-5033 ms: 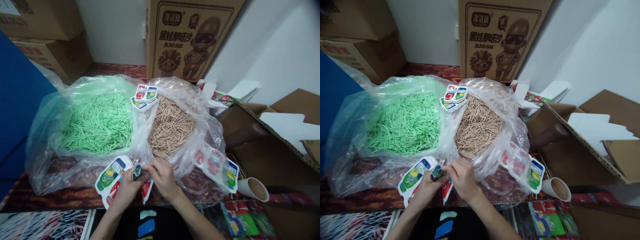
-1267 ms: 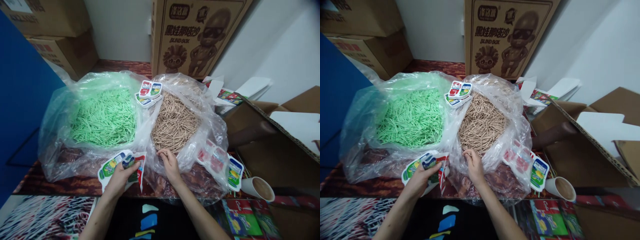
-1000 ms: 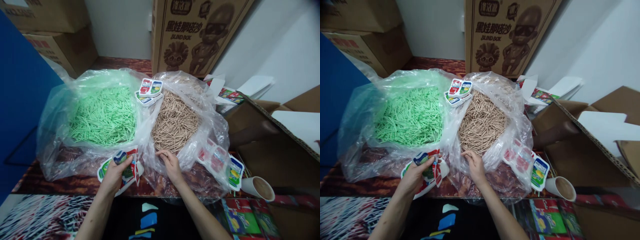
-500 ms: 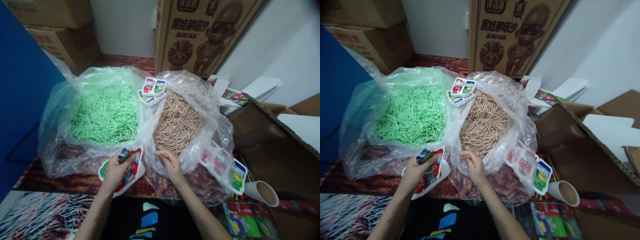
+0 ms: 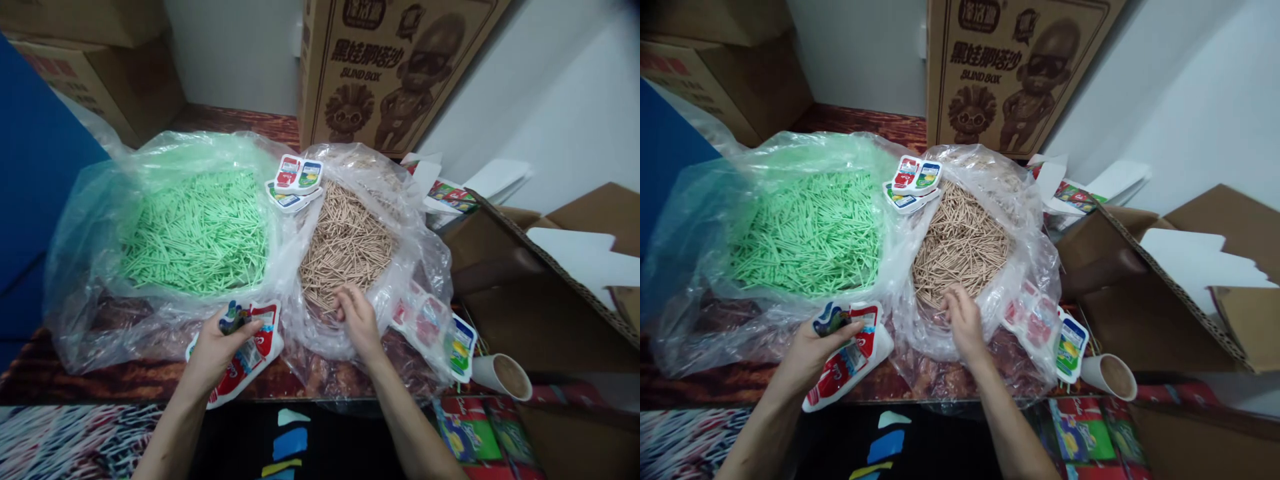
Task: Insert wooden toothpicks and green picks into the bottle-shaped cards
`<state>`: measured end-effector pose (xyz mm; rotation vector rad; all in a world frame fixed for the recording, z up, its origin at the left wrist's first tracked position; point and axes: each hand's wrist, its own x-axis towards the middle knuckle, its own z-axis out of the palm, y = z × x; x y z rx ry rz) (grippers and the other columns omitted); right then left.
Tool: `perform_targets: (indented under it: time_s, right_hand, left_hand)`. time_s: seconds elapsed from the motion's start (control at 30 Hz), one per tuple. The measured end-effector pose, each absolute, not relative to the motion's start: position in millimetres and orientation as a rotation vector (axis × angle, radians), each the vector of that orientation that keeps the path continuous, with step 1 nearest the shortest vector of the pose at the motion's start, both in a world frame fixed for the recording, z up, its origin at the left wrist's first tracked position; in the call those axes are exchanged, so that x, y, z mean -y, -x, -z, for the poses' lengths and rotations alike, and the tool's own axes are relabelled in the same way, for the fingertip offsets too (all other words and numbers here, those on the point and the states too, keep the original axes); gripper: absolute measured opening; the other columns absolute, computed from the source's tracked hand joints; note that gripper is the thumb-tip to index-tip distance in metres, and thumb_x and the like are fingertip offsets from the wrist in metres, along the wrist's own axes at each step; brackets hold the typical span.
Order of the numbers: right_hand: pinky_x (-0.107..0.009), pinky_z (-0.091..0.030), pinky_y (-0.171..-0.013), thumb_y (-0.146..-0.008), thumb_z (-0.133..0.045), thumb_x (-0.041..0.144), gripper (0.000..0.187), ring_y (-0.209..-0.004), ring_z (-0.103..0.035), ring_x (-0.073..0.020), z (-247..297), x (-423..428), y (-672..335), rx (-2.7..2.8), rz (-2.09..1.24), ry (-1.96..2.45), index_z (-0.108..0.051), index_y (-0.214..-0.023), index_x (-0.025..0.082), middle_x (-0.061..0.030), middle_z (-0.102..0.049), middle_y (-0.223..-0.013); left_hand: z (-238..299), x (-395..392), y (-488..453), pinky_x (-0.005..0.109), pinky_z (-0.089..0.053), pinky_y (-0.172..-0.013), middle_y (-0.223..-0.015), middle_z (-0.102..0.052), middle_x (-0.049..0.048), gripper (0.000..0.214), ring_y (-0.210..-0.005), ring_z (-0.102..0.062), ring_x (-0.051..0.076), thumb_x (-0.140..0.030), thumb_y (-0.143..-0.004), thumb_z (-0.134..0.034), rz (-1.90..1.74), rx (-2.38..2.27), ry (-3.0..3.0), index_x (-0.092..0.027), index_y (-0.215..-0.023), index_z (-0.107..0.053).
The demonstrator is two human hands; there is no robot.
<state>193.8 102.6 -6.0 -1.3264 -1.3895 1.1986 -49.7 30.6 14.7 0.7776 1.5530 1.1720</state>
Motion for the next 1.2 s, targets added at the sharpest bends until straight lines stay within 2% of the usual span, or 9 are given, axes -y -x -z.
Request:
perform_targets:
  time_s: [0.1, 0.23, 0.33, 0.47, 0.53, 0.73, 0.93, 1.03, 1.2]
  right_hand:
    - [-0.021, -0.032, -0.047, -0.089, -0.048, 0.041, 0.023, -0.049, -0.041, -0.0103, 4, -124, -222, 1.421, -1.068, 1.462, -0.055, -0.080, 0.020, 0.0045, -0.050, -0.063]
    - [-0.025, -0.035, -0.059, -0.087, -0.044, 0.032, 0.027, -0.057, -0.046, -0.0138, 12, -138, -240, 1.728, -0.860, 1.629, -0.043, -0.062, 0.022, 0.0034, -0.046, -0.058]
    - [-0.026, -0.033, -0.061, -0.089, -0.042, 0.026, 0.019, -0.064, -0.051, -0.0167, 17, -136, -233, 1.944, -0.662, 1.863, -0.047, -0.071, 0.022, 0.0006, -0.054, -0.065]
    - [-0.027, -0.030, -0.060, -0.092, -0.045, 0.026, 0.011, -0.071, -0.058, -0.0194, 17, -133, -217, 2.125, -0.435, 2.095, -0.054, -0.088, 0.020, -0.0062, -0.064, -0.079]
    - [-0.027, -0.030, -0.060, -0.090, -0.050, 0.026, 0.008, -0.071, -0.059, -0.0199, 16, -135, -215, 2.149, -0.421, 2.122, -0.054, -0.089, 0.020, -0.0072, -0.065, -0.078]
    - [-0.026, -0.037, -0.062, -0.087, -0.044, 0.030, 0.016, -0.065, -0.052, -0.0168, 13, -148, -233, 1.799, -0.643, 1.767, -0.043, -0.072, 0.023, 0.0014, -0.055, -0.067]
    - [-0.028, -0.041, -0.068, -0.089, -0.039, 0.028, 0.014, -0.066, -0.052, -0.0163, -4, -144, -240, 1.896, -0.948, 1.413, -0.044, -0.077, 0.023, 0.0013, -0.056, -0.071]
    - [-0.027, -0.040, -0.069, -0.089, -0.041, 0.019, 0.013, -0.073, -0.052, -0.0165, -7, -134, -234, 2.301, -0.854, 1.413, -0.046, -0.078, 0.022, 0.0004, -0.055, -0.075]
    - [-0.031, -0.040, -0.077, -0.087, -0.043, 0.005, 0.017, -0.087, -0.051, -0.0211, -1, -112, -214, 2.836, -0.362, 1.430, -0.053, -0.089, 0.018, -0.0077, -0.059, -0.091]
  left_hand:
    - [-12, -31, 49, 0.023, -0.045, -0.060, -0.067, -0.063, -0.0030, 0.025, -0.061, -0.055, 0.013, -0.032, -0.061, -0.080, -1.168, -1.553, -0.786, -0.016, -0.071, -0.063]
    - [-4, -32, 46, 0.021, -0.039, -0.053, -0.056, -0.052, -0.0063, 0.029, -0.053, -0.047, 0.010, -0.031, -0.061, -0.080, -1.209, -1.596, -0.796, -0.017, -0.061, -0.056]
    - [-4, -32, 43, 0.021, -0.037, -0.051, -0.053, -0.048, -0.0066, 0.029, -0.051, -0.045, 0.010, -0.032, -0.062, -0.078, -1.225, -1.607, -0.827, -0.016, -0.058, -0.054]
    - [-13, -30, 40, 0.023, -0.040, -0.055, -0.058, -0.054, -0.0042, 0.023, -0.056, -0.048, 0.012, -0.033, -0.065, -0.075, -1.190, -1.624, -0.892, -0.015, -0.061, -0.060]
    - [-18, -29, 39, 0.023, -0.040, -0.056, -0.059, -0.055, -0.0037, 0.021, -0.057, -0.049, 0.012, -0.032, -0.066, -0.074, -1.188, -1.629, -0.920, -0.016, -0.061, -0.061]
    - [-28, -27, 38, 0.024, -0.042, -0.058, -0.061, -0.059, -0.0032, 0.017, -0.059, -0.051, 0.014, -0.032, -0.068, -0.071, -1.195, -1.603, -0.942, -0.017, -0.065, -0.063]
    - [-22, -25, 39, 0.026, -0.046, -0.064, -0.070, -0.067, -0.0009, 0.018, -0.065, -0.058, 0.017, -0.034, -0.071, -0.070, -1.149, -1.542, -0.943, -0.017, -0.076, -0.066]
    - [-16, -24, 41, 0.026, -0.047, -0.065, -0.071, -0.067, -0.0003, 0.020, -0.065, -0.059, 0.017, -0.035, -0.071, -0.071, -1.133, -1.546, -0.948, -0.016, -0.076, -0.066]
    - [-6, -22, 41, 0.029, -0.049, -0.069, -0.073, -0.069, 0.0015, 0.022, -0.068, -0.062, 0.019, -0.037, -0.071, -0.072, -1.140, -1.516, -0.951, -0.016, -0.075, -0.068]
